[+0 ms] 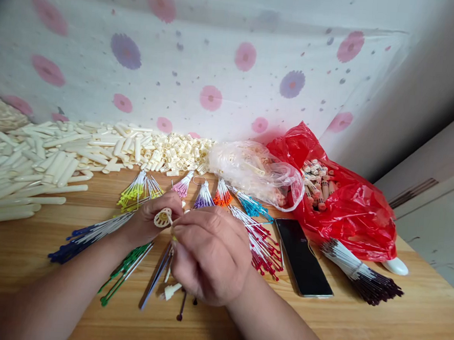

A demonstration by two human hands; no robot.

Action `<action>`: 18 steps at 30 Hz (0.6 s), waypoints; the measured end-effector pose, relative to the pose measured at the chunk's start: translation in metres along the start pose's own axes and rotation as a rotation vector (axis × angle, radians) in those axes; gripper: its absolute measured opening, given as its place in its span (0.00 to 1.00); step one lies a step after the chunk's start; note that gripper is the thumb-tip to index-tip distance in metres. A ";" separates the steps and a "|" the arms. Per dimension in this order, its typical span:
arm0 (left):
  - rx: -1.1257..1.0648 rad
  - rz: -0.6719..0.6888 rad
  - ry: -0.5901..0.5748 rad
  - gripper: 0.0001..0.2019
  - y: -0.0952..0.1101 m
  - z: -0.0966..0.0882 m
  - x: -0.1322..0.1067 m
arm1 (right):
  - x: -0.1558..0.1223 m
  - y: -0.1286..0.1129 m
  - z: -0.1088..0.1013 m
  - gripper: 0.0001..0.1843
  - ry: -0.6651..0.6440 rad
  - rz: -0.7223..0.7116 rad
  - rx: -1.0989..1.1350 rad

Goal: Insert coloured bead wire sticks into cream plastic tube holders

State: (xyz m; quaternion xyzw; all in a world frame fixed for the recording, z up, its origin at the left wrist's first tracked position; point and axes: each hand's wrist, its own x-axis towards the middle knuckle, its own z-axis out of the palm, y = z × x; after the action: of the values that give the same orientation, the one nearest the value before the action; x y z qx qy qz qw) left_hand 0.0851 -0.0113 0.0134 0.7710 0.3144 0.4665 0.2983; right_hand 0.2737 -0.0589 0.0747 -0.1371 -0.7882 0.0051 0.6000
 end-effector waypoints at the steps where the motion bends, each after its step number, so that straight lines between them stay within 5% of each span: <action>1: 0.001 0.003 0.000 0.09 0.000 0.000 0.000 | 0.000 0.001 0.001 0.13 -0.002 -0.008 -0.002; 18: 0.087 0.046 -0.008 0.11 -0.006 0.001 0.000 | -0.005 0.003 0.014 0.14 0.024 0.054 -0.024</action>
State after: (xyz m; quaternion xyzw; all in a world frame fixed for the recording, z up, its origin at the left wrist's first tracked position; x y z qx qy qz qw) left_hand 0.0844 -0.0083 0.0087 0.7921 0.3154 0.4562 0.2548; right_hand 0.2625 -0.0545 0.0655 -0.1655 -0.7770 0.0103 0.6073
